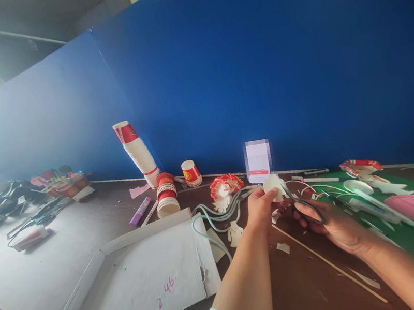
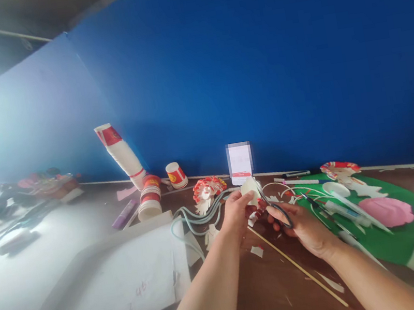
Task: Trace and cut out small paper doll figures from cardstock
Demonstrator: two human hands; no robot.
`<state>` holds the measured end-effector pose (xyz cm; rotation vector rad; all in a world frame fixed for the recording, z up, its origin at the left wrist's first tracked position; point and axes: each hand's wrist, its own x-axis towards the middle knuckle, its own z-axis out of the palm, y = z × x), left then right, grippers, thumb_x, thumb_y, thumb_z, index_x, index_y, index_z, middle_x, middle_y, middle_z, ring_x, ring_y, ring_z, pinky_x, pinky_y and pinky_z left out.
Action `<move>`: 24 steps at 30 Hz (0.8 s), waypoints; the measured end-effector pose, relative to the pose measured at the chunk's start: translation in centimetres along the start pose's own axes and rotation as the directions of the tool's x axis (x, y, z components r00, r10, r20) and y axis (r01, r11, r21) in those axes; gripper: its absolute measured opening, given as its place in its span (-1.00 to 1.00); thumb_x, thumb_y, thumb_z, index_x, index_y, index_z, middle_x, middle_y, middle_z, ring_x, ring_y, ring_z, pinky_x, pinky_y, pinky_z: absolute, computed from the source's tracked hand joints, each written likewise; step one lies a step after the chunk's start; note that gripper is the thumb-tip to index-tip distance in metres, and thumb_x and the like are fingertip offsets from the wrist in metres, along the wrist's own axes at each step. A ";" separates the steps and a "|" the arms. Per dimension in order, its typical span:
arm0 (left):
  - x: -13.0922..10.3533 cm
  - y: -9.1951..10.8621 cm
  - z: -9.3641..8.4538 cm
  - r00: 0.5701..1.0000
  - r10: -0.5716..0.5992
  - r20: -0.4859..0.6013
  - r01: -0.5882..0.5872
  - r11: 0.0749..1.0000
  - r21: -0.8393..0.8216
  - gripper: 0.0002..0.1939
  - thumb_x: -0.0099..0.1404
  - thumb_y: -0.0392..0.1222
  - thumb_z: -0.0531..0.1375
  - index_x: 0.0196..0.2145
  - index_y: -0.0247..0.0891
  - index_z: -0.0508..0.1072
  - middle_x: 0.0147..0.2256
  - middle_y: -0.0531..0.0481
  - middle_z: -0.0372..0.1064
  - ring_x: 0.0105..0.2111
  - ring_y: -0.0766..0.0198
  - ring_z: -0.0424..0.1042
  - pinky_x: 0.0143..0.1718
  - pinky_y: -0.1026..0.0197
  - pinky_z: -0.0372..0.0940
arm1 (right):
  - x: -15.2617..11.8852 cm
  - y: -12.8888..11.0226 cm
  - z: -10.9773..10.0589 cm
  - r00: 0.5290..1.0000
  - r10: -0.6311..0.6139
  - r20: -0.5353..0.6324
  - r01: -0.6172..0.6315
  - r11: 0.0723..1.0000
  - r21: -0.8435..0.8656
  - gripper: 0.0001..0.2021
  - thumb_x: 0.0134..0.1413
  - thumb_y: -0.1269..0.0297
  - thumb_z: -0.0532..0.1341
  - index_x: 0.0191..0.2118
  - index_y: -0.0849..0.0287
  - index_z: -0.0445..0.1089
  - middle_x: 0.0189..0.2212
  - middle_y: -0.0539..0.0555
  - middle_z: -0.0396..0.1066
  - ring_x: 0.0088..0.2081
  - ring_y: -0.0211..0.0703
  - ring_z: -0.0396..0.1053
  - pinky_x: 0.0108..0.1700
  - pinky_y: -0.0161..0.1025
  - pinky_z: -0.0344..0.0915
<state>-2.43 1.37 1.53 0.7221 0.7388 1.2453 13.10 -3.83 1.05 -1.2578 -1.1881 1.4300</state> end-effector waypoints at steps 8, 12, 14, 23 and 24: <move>0.3 -0.3 -0.2 0.999 0.042 -0.026 -0.042 0.999 -0.002 -0.65 -0.11 -0.06 0.41 -0.41 -0.35 0.51 -0.49 -0.03 0.41 -0.57 0.42 0.34 -0.53 0.36 0.20 | -0.1 -0.1 0.1 1.000 0.009 0.017 -0.008 0.999 -0.038 -0.61 -0.02 -0.15 0.33 -0.20 0.03 0.56 -0.41 -0.02 0.40 -0.42 -0.26 0.24 -0.49 -0.36 0.04; 0.5 -0.3 -0.3 0.997 0.055 -0.049 -0.056 0.998 -0.019 -0.63 -0.12 -0.07 0.42 -0.39 -0.36 0.50 -0.46 -0.02 0.40 -0.56 0.43 0.33 -0.52 0.36 0.20 | -0.2 -0.2 0.1 1.000 0.001 0.023 0.001 0.994 -0.110 -0.61 0.02 -0.14 0.30 -0.17 0.03 0.56 -0.43 -0.02 0.42 -0.40 -0.22 0.28 -0.46 -0.33 0.10; 0.5 -0.1 -0.4 0.997 0.064 -0.049 -0.067 0.996 -0.062 -0.63 -0.12 -0.08 0.43 -0.38 -0.36 0.49 -0.46 0.00 0.39 -0.56 0.43 0.32 -0.54 0.37 0.19 | -0.2 -0.2 0.1 1.000 -0.003 0.019 0.006 0.988 -0.156 -0.59 0.02 -0.15 0.29 -0.16 0.03 0.56 -0.45 0.00 0.43 -0.40 -0.18 0.30 -0.46 -0.32 0.12; -0.5 0.8 0.1 0.997 0.027 0.072 -0.012 0.981 -0.194 -0.61 -0.10 -0.15 0.45 -0.32 -0.37 0.50 -0.37 -0.05 0.44 -0.48 0.39 0.39 -0.46 0.35 0.34 | 0.7 0.1 0.0 0.971 -0.169 -0.167 0.163 0.985 -0.051 -0.55 -0.13 0.04 0.43 -0.04 -0.11 0.54 -0.37 -0.02 0.56 -0.27 -0.02 0.46 -0.22 -0.17 0.35; -0.7 0.6 0.2 0.993 0.006 0.119 0.014 0.985 -0.169 -0.60 -0.09 -0.15 0.45 -0.29 -0.37 0.52 -0.36 -0.07 0.45 -0.47 0.37 0.40 -0.45 0.34 0.36 | 0.8 0.1 0.0 0.967 -0.176 -0.185 0.179 0.984 -0.001 -0.53 -0.14 0.06 0.44 -0.01 -0.12 0.52 -0.30 -0.02 0.58 -0.20 0.01 0.48 -0.15 -0.14 0.37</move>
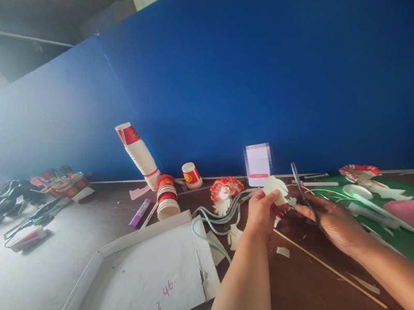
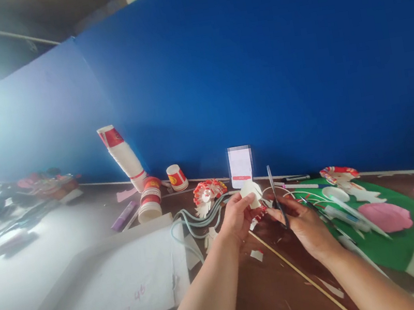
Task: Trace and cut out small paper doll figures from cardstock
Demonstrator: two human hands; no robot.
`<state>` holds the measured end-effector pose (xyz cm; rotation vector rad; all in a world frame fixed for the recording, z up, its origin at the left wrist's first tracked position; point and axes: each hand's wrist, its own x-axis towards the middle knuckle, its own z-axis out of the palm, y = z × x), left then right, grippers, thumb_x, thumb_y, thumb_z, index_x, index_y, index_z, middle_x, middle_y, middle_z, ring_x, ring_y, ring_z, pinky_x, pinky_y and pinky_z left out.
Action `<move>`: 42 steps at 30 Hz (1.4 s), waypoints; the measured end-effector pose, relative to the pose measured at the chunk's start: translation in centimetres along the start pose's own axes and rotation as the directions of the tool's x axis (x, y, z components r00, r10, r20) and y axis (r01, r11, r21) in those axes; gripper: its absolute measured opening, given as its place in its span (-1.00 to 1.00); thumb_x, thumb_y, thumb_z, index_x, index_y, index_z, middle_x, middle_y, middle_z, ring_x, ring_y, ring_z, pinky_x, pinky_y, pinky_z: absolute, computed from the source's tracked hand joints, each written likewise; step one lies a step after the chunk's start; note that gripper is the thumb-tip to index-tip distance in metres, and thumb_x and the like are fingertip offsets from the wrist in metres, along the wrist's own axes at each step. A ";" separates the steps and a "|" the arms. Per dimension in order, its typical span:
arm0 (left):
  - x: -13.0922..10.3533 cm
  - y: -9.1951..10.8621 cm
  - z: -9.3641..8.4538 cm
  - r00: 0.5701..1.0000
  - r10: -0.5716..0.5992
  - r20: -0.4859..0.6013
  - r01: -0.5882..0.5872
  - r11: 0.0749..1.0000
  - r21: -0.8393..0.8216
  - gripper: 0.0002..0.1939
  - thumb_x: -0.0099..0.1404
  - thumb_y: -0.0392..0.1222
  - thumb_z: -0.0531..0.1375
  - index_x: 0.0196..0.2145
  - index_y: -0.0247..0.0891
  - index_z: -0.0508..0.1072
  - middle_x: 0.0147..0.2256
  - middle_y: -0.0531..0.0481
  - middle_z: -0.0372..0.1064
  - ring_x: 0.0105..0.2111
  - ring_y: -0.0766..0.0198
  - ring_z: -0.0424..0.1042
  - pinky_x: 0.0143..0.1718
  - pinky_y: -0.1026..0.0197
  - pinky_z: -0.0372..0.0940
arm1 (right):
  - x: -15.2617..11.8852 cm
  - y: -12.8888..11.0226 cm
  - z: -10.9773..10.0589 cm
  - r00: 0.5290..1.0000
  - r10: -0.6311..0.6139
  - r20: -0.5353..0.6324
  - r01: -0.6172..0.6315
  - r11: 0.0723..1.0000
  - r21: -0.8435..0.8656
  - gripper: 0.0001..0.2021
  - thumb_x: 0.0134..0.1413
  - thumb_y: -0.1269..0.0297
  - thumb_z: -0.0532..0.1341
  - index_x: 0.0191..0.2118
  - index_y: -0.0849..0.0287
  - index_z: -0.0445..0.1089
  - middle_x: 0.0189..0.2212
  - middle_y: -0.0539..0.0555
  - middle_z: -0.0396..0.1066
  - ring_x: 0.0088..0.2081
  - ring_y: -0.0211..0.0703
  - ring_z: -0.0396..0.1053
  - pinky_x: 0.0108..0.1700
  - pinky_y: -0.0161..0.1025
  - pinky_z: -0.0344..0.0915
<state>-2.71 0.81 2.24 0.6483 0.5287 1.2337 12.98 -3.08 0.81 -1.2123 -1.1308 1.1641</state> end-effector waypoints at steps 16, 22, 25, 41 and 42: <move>-0.5 -0.8 0.2 0.981 -0.165 0.098 0.152 0.979 0.134 -0.67 0.01 -0.22 0.42 -0.26 -0.35 0.51 -0.31 -0.10 0.46 -0.39 0.29 0.46 -0.42 0.31 0.42 | 0.4 -0.1 -0.1 0.993 -0.038 -0.114 0.065 0.969 0.238 -0.44 -0.30 0.21 0.52 -0.03 -0.07 0.54 -0.13 -0.03 0.59 -0.15 0.01 0.52 -0.11 -0.13 0.42; -0.7 -0.6 0.3 0.971 -0.211 0.112 0.188 0.965 0.184 -0.67 0.01 -0.19 0.43 -0.28 -0.36 0.50 -0.37 -0.08 0.43 -0.43 0.30 0.45 -0.45 0.29 0.42 | 0.4 0.2 -0.4 0.991 -0.059 -0.119 0.081 0.980 0.184 -0.45 -0.24 0.13 0.50 0.00 -0.05 0.53 -0.14 -0.01 0.59 -0.27 -0.05 0.52 -0.19 -0.13 0.41; -0.8 -0.7 0.3 0.966 -0.231 0.117 0.200 0.952 0.233 -0.65 0.01 -0.17 0.43 -0.26 -0.36 0.50 -0.36 -0.08 0.43 -0.43 0.29 0.45 -0.44 0.28 0.42 | 0.4 0.1 -0.5 0.991 -0.056 -0.124 0.079 0.978 0.190 -0.44 -0.27 0.13 0.51 -0.01 -0.03 0.53 -0.17 0.01 0.60 -0.27 -0.04 0.51 -0.24 -0.16 0.40; -0.5 -0.7 -0.1 0.970 -0.213 0.117 0.179 0.953 0.245 -0.68 0.02 -0.15 0.42 -0.29 -0.34 0.50 -0.40 -0.06 0.41 -0.45 0.33 0.41 -0.49 0.31 0.39 | 0.4 -0.1 -0.7 0.994 -0.049 -0.101 0.064 0.986 0.153 -0.42 -0.24 0.10 0.49 0.02 0.01 0.50 -0.26 0.01 0.59 -0.30 -0.06 0.50 -0.21 -0.15 0.38; -0.5 -0.7 -0.2 0.969 -0.219 0.118 0.184 0.950 0.252 -0.68 0.02 -0.15 0.42 -0.29 -0.34 0.50 -0.41 -0.05 0.40 -0.46 0.33 0.40 -0.50 0.32 0.39 | 0.5 -0.1 -0.8 0.994 -0.048 -0.100 0.063 0.986 0.152 -0.42 -0.25 0.10 0.49 0.01 0.00 0.51 -0.26 0.00 0.59 -0.31 -0.07 0.50 -0.23 -0.16 0.37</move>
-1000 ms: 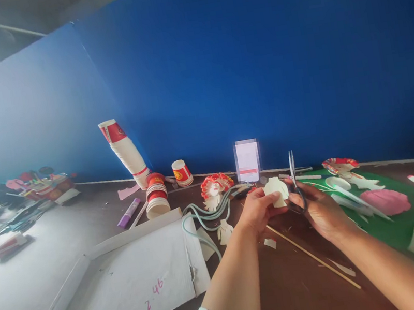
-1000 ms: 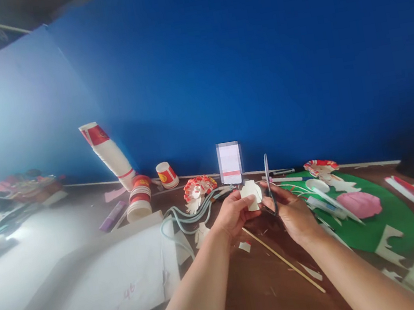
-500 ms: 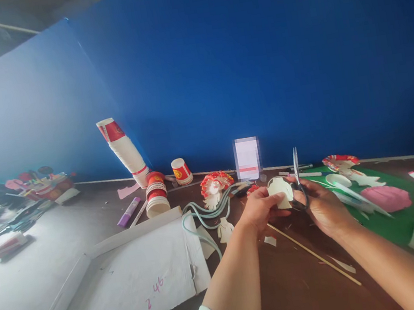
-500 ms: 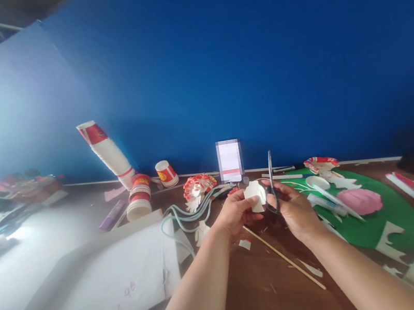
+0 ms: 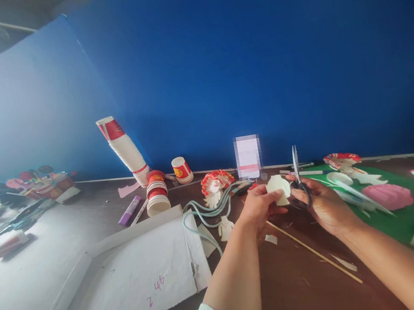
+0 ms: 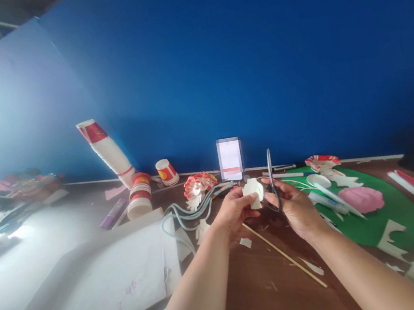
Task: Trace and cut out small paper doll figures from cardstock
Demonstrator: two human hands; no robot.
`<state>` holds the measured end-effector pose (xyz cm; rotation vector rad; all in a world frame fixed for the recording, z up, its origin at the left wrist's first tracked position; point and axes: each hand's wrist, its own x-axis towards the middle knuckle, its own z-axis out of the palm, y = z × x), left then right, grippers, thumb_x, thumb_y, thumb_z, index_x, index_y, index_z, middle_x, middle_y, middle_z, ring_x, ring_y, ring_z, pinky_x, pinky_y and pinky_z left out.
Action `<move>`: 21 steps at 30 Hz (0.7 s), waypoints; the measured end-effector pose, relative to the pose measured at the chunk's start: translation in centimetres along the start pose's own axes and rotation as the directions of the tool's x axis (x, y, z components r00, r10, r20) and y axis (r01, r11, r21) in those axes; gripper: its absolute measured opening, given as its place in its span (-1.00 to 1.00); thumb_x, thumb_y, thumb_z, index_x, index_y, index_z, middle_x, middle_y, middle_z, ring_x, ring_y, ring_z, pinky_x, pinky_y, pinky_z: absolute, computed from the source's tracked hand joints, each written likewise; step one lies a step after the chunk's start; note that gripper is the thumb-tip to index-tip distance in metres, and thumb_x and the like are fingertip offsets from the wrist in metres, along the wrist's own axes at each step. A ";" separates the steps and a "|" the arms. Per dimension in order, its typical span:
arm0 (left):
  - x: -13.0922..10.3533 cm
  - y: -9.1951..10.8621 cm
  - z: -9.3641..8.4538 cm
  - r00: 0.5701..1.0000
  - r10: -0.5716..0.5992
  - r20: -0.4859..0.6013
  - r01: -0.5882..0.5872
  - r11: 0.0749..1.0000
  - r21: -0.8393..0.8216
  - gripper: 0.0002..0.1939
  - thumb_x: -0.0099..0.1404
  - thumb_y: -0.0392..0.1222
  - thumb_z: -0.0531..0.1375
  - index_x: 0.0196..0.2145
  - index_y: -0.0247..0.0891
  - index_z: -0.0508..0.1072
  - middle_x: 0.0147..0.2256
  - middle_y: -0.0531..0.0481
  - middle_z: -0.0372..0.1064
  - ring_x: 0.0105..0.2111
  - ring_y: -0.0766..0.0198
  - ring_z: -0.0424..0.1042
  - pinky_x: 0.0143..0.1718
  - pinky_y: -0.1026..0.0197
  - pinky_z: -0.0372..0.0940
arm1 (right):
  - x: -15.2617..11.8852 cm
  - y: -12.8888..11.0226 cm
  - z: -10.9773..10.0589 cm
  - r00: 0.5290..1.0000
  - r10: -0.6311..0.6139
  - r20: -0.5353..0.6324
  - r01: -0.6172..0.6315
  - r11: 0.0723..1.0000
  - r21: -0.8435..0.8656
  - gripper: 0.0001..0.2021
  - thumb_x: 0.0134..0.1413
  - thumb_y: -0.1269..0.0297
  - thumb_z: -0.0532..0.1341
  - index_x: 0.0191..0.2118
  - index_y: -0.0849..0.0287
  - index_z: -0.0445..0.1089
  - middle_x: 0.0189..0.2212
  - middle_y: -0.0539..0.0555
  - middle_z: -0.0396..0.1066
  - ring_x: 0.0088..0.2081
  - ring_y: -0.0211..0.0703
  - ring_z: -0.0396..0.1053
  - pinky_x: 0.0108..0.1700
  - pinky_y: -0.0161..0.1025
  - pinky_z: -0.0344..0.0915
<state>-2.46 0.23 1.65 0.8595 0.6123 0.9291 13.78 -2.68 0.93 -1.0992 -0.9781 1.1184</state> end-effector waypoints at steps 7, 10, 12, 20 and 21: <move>-0.2 0.1 0.0 1.000 -0.028 0.006 0.027 0.997 0.077 -0.68 0.02 -0.14 0.42 -0.30 -0.32 0.49 -0.41 -0.01 0.36 -0.50 0.37 0.34 -0.50 0.30 0.38 | 0.0 -0.1 -0.1 1.000 -0.014 0.003 0.014 0.999 0.030 -0.47 -0.33 0.19 0.51 -0.09 0.01 0.53 -0.27 -0.01 0.58 -0.31 -0.11 0.48 -0.29 -0.23 0.34; -0.1 0.0 0.1 1.000 -0.021 0.008 0.020 0.996 0.089 -0.65 0.00 -0.12 0.43 -0.29 -0.32 0.50 -0.39 -0.04 0.39 -0.46 0.34 0.38 -0.43 0.27 0.40 | -0.3 -0.4 0.2 1.000 -0.026 0.010 0.025 1.000 0.014 -0.50 -0.32 0.21 0.50 -0.10 0.02 0.51 -0.28 -0.01 0.57 -0.33 -0.13 0.46 -0.31 -0.24 0.34; 0.0 -0.2 0.0 1.000 -0.009 -0.005 0.010 0.996 0.091 -0.62 -0.02 -0.08 0.45 -0.29 -0.32 0.49 -0.39 -0.05 0.42 -0.44 0.32 0.41 -0.38 0.25 0.39 | -0.5 -0.7 0.4 1.000 -0.020 0.023 0.020 1.000 0.003 -0.49 -0.32 0.20 0.50 -0.11 0.04 0.50 -0.29 0.00 0.57 -0.34 -0.12 0.46 -0.31 -0.23 0.35; 0.6 -1.0 -0.7 0.994 0.072 -0.083 -0.062 0.991 0.117 -0.53 -0.04 0.06 0.45 -0.27 -0.32 0.53 -0.43 -0.02 0.44 -0.50 0.33 0.39 -0.41 0.26 0.28 | -0.6 -0.7 0.6 1.000 -0.020 0.021 0.021 0.997 -0.071 -0.45 -0.31 0.18 0.50 -0.06 0.07 0.51 -0.33 0.01 0.56 -0.28 -0.06 0.46 -0.24 -0.18 0.34; 0.6 -1.0 -0.8 0.994 0.071 -0.087 -0.059 0.990 0.130 -0.53 -0.05 0.06 0.45 -0.28 -0.33 0.53 -0.44 -0.01 0.44 -0.50 0.33 0.39 -0.41 0.26 0.27 | -0.5 -0.7 0.6 1.000 -0.013 0.018 0.014 0.997 -0.072 -0.44 -0.31 0.18 0.50 -0.05 0.07 0.50 -0.34 0.01 0.56 -0.29 -0.07 0.45 -0.24 -0.18 0.33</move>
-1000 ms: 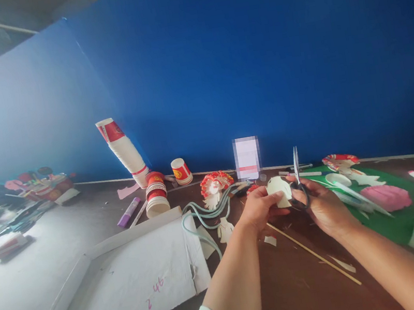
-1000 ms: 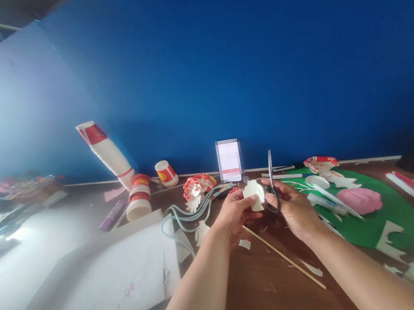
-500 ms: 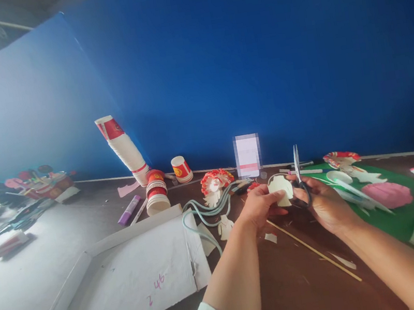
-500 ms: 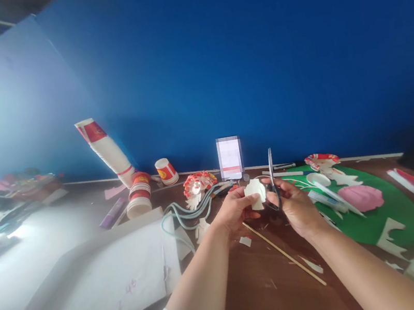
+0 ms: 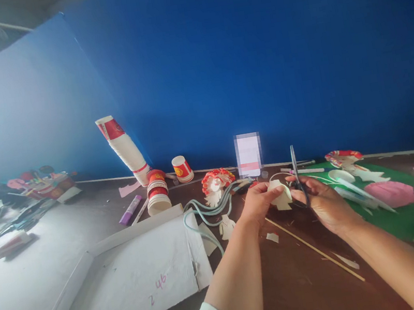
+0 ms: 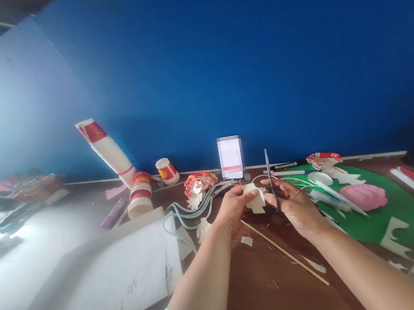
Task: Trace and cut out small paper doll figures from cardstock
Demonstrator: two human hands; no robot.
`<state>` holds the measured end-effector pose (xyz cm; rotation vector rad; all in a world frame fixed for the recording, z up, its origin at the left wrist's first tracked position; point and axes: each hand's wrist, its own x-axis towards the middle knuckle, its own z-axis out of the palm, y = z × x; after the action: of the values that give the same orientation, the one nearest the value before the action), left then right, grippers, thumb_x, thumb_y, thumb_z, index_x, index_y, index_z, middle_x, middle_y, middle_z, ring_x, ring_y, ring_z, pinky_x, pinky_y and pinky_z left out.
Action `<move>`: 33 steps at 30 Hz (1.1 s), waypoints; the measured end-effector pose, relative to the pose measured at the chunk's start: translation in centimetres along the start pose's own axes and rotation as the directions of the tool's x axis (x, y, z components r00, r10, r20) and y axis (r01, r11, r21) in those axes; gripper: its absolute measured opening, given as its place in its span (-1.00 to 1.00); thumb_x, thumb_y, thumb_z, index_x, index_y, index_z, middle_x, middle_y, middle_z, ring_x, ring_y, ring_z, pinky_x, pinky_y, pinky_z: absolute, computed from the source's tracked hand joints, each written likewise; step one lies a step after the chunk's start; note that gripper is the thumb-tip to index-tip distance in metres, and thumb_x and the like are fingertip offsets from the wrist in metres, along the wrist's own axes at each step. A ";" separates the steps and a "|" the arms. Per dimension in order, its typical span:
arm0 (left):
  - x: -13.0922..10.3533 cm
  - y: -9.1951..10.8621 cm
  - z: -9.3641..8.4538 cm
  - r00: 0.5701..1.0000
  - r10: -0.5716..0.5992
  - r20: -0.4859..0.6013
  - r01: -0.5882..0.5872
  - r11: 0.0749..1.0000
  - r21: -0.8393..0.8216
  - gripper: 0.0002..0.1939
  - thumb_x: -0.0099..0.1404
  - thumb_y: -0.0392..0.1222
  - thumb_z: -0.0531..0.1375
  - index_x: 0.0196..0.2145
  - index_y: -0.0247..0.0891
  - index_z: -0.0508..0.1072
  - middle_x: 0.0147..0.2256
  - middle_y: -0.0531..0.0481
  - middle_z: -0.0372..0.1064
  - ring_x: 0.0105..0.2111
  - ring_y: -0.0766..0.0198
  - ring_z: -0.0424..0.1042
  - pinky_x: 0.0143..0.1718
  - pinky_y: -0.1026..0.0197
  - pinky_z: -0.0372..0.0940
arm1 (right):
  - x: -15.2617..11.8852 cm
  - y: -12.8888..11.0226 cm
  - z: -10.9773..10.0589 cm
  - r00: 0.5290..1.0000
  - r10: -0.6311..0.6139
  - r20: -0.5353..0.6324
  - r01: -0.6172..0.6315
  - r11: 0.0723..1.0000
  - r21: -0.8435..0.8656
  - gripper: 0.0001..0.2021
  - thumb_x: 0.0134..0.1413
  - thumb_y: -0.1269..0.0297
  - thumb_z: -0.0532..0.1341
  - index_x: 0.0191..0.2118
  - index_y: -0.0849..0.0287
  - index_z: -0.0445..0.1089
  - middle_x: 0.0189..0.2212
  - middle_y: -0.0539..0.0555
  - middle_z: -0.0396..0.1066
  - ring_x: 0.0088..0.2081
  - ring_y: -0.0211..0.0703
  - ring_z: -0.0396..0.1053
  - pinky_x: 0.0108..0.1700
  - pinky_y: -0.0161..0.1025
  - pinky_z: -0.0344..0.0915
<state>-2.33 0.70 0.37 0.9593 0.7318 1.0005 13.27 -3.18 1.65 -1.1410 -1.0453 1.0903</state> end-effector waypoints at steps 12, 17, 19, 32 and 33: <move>-0.3 0.8 0.6 0.999 -0.014 -0.035 0.018 0.993 0.116 -0.54 -0.06 0.07 0.44 -0.33 -0.34 0.51 -0.47 -0.01 0.42 -0.51 0.33 0.37 -0.44 0.27 0.23 | 0.5 0.9 -0.5 1.000 -0.011 0.017 0.009 0.996 0.087 -0.42 -0.28 0.23 0.51 -0.01 0.02 0.46 -0.27 -0.01 0.56 -0.22 -0.06 0.47 -0.22 -0.22 0.32; -0.1 0.6 0.7 1.000 0.013 -0.016 -0.010 0.990 0.141 -0.56 -0.05 0.06 0.42 -0.36 -0.34 0.48 -0.48 0.01 0.39 -0.52 0.35 0.35 -0.43 0.27 0.23 | 0.2 0.5 -0.2 1.000 0.014 0.019 -0.015 0.996 0.089 -0.41 -0.31 0.27 0.50 -0.02 0.06 0.44 -0.31 0.00 0.55 -0.28 -0.08 0.47 -0.26 -0.22 0.32; 0.0 0.4 0.7 1.000 0.028 -0.014 -0.026 0.987 0.158 -0.59 -0.01 0.07 0.40 -0.37 -0.31 0.45 -0.50 0.04 0.36 -0.54 0.37 0.31 -0.45 0.28 0.21 | 0.1 0.5 -0.2 1.000 0.019 0.015 -0.021 0.996 0.085 -0.42 -0.30 0.28 0.50 -0.03 0.06 0.43 -0.34 -0.01 0.54 -0.33 -0.11 0.45 -0.30 -0.24 0.30; -0.3 1.1 1.2 0.956 0.291 -0.023 -0.282 0.941 0.189 -0.60 0.14 0.15 0.30 -0.39 -0.28 0.40 -0.51 0.09 0.28 -0.52 0.41 0.20 -0.46 0.34 0.12 | 0.4 0.1 -0.1 0.980 0.019 -0.197 -0.030 0.998 -0.054 -0.52 -0.36 0.18 0.50 -0.19 0.06 0.45 -0.40 -0.03 0.48 -0.39 -0.14 0.39 -0.39 -0.26 0.26; -0.3 1.3 1.1 0.955 0.294 -0.046 -0.282 0.941 0.185 -0.59 0.13 0.16 0.30 -0.40 -0.29 0.41 -0.53 0.09 0.26 -0.53 0.42 0.18 -0.48 0.34 0.10 | 0.5 0.1 -0.3 0.980 -0.013 -0.200 -0.001 0.998 -0.070 -0.53 -0.34 0.15 0.49 -0.19 0.06 0.46 -0.39 -0.03 0.47 -0.38 -0.14 0.39 -0.37 -0.25 0.26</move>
<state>-1.98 0.34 2.00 1.2150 0.7640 1.2468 13.59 -2.69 1.56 -1.2752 -0.9338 0.9190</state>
